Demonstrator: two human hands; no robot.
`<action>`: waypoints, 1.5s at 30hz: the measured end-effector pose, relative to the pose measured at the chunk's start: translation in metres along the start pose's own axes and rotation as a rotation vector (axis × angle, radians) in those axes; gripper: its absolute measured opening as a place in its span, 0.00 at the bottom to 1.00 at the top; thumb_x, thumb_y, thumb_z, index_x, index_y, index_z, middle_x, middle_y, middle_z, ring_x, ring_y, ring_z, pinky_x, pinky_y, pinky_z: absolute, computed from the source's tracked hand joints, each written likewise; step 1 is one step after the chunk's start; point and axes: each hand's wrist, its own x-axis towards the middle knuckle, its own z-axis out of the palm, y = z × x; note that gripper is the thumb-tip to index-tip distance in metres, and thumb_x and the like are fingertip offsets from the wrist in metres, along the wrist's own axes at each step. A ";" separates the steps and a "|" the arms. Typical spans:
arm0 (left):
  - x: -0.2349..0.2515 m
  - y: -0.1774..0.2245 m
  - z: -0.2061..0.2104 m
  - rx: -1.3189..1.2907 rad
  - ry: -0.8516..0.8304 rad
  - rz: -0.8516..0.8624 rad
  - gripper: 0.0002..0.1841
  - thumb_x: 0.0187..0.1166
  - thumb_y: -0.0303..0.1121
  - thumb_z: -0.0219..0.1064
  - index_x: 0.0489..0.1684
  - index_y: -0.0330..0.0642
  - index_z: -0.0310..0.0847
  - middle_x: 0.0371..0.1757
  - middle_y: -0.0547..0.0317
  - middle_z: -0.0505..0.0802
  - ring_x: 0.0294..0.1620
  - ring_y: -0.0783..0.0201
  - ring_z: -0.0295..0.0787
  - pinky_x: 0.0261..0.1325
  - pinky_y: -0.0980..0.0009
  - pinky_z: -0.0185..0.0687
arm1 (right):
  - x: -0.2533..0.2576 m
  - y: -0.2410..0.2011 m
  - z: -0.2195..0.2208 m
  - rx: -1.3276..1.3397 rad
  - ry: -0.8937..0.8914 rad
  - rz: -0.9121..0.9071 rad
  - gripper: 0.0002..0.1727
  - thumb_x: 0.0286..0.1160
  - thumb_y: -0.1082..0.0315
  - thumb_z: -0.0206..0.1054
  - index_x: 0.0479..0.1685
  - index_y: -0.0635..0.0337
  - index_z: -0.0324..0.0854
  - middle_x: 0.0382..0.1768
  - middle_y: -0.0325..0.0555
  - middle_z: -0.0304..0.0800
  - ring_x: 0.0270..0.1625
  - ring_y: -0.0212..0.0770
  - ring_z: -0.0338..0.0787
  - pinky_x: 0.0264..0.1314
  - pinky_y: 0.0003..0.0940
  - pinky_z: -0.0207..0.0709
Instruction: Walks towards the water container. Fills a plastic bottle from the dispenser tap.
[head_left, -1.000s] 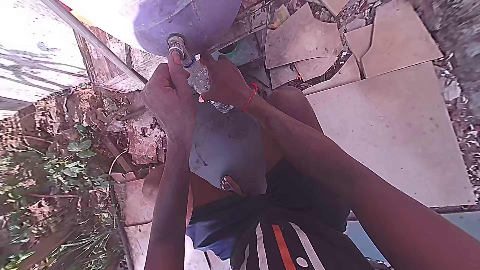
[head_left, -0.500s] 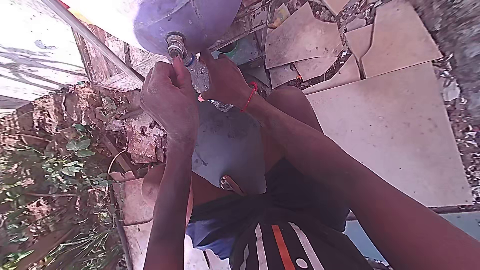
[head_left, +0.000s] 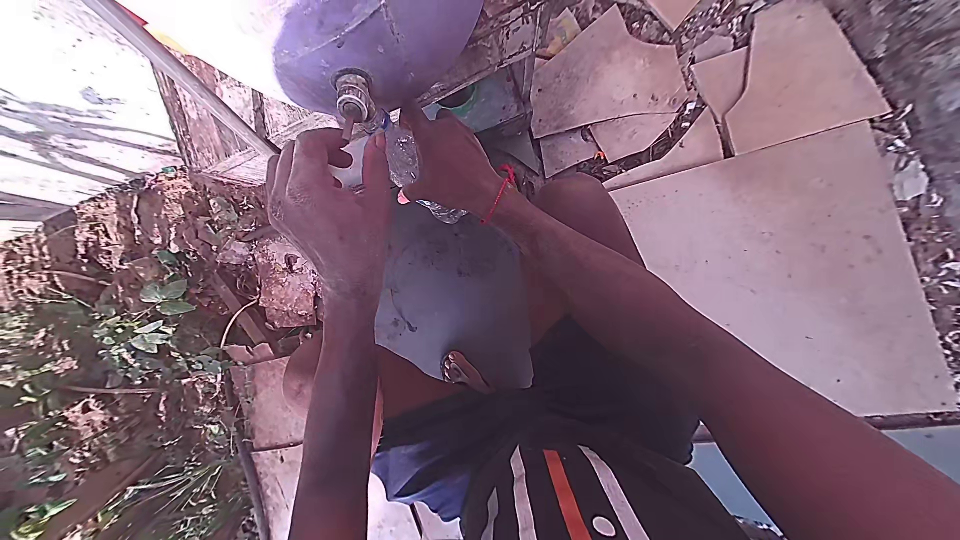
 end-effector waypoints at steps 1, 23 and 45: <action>0.000 0.002 -0.001 -0.020 -0.011 -0.018 0.21 0.83 0.57 0.65 0.40 0.49 0.90 0.30 0.66 0.90 0.29 0.68 0.82 0.39 0.65 0.74 | 0.000 0.000 0.000 -0.001 0.000 0.003 0.58 0.42 0.50 0.89 0.83 0.53 0.64 0.50 0.50 0.90 0.61 0.58 0.86 0.54 0.51 0.83; 0.004 0.006 0.006 0.084 0.063 0.001 0.21 0.90 0.47 0.59 0.27 0.45 0.84 0.22 0.60 0.85 0.28 0.63 0.84 0.37 0.62 0.72 | 0.000 -0.003 0.001 -0.022 -0.009 0.038 0.59 0.42 0.47 0.89 0.83 0.52 0.63 0.52 0.50 0.90 0.62 0.58 0.87 0.53 0.52 0.84; -0.021 -0.082 -0.101 -0.088 -0.023 -0.221 0.16 0.88 0.48 0.62 0.40 0.49 0.90 0.28 0.69 0.91 0.25 0.77 0.84 0.29 0.71 0.76 | -0.022 0.031 0.023 0.005 0.090 -0.016 0.53 0.39 0.55 0.92 0.74 0.57 0.67 0.57 0.60 0.88 0.60 0.65 0.88 0.56 0.65 0.82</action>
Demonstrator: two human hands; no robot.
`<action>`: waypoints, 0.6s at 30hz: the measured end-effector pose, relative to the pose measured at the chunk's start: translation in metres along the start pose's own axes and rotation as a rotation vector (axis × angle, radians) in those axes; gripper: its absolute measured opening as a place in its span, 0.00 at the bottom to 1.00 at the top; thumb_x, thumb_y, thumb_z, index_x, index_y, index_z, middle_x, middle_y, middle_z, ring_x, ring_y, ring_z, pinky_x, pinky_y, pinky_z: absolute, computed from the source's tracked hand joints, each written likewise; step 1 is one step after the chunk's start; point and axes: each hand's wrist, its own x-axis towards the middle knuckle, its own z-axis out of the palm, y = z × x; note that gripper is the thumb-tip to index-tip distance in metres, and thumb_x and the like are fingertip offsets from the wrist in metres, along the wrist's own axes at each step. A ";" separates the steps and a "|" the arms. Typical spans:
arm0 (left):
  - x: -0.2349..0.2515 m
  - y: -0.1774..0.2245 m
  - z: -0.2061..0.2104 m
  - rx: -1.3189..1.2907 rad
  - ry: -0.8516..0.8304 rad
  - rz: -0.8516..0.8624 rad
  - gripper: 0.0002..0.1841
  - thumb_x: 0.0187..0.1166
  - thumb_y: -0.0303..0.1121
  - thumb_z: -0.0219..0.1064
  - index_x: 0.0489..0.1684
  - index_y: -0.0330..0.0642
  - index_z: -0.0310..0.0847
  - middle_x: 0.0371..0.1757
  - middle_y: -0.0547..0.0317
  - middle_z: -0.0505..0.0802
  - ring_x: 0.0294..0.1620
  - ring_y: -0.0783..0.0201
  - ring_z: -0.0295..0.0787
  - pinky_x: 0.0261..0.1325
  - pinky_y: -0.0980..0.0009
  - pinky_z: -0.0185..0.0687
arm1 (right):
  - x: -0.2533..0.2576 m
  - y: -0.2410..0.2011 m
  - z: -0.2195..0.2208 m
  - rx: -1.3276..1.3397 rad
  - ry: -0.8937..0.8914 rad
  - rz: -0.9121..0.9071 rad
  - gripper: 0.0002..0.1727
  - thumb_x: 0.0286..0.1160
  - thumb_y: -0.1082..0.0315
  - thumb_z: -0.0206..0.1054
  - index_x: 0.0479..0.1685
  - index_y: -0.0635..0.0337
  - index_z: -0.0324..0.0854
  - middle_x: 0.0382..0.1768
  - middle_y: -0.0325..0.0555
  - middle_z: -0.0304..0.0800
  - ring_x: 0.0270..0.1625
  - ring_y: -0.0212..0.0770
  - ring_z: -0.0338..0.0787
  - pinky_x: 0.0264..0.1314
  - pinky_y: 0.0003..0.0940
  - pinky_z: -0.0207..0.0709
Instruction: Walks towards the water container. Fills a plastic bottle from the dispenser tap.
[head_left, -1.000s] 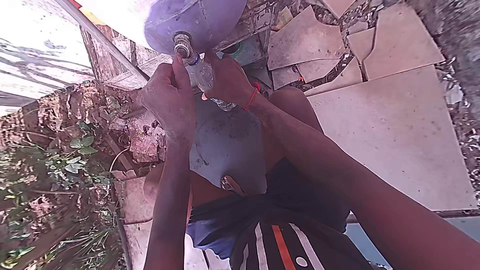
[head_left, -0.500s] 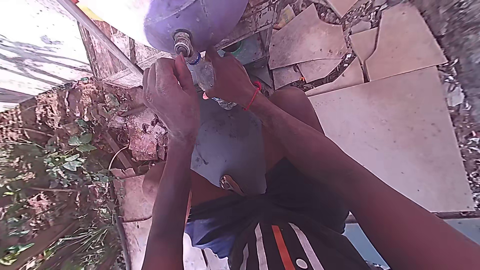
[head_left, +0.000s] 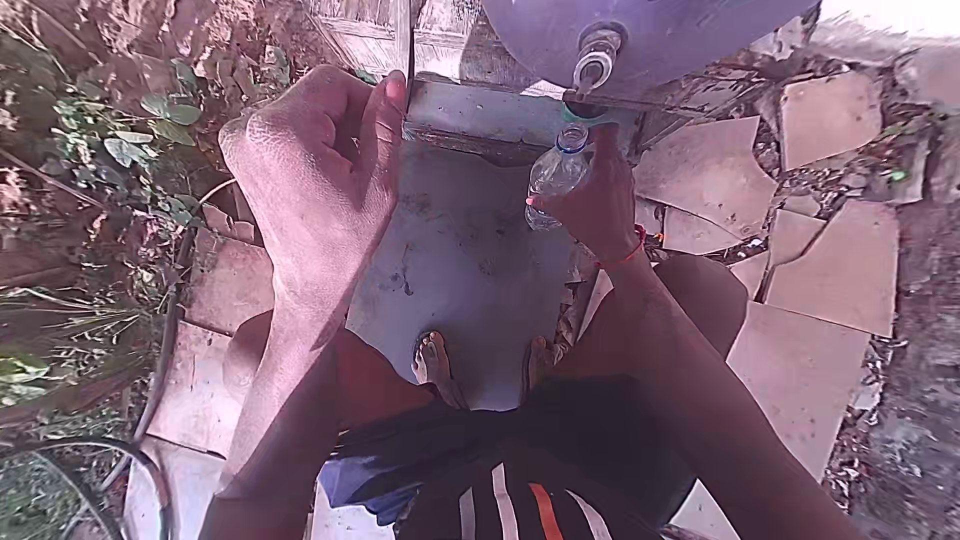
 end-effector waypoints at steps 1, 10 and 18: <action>-0.005 -0.009 -0.017 0.020 0.001 -0.034 0.15 0.88 0.47 0.63 0.40 0.49 0.90 0.28 0.69 0.91 0.24 0.78 0.84 0.28 0.73 0.76 | -0.009 0.000 -0.001 0.010 -0.002 -0.052 0.53 0.44 0.56 0.92 0.75 0.59 0.65 0.59 0.64 0.86 0.60 0.68 0.87 0.56 0.68 0.81; -0.042 0.000 -0.098 -0.140 -0.525 -0.342 0.17 0.85 0.51 0.65 0.44 0.46 0.89 0.34 0.61 0.91 0.39 0.60 0.91 0.42 0.59 0.86 | -0.074 -0.031 -0.019 0.227 0.104 -0.307 0.59 0.41 0.57 0.94 0.71 0.79 0.58 0.63 0.69 0.78 0.70 0.46 0.84 0.74 0.38 0.80; -0.121 -0.010 -0.124 -0.324 -0.468 -0.460 0.17 0.90 0.42 0.57 0.58 0.43 0.88 0.63 0.50 0.92 0.68 0.50 0.87 0.77 0.47 0.74 | -0.133 -0.179 -0.135 0.214 0.074 -0.273 0.58 0.36 0.62 0.92 0.70 0.83 0.61 0.62 0.79 0.78 0.66 0.58 0.84 0.73 0.43 0.77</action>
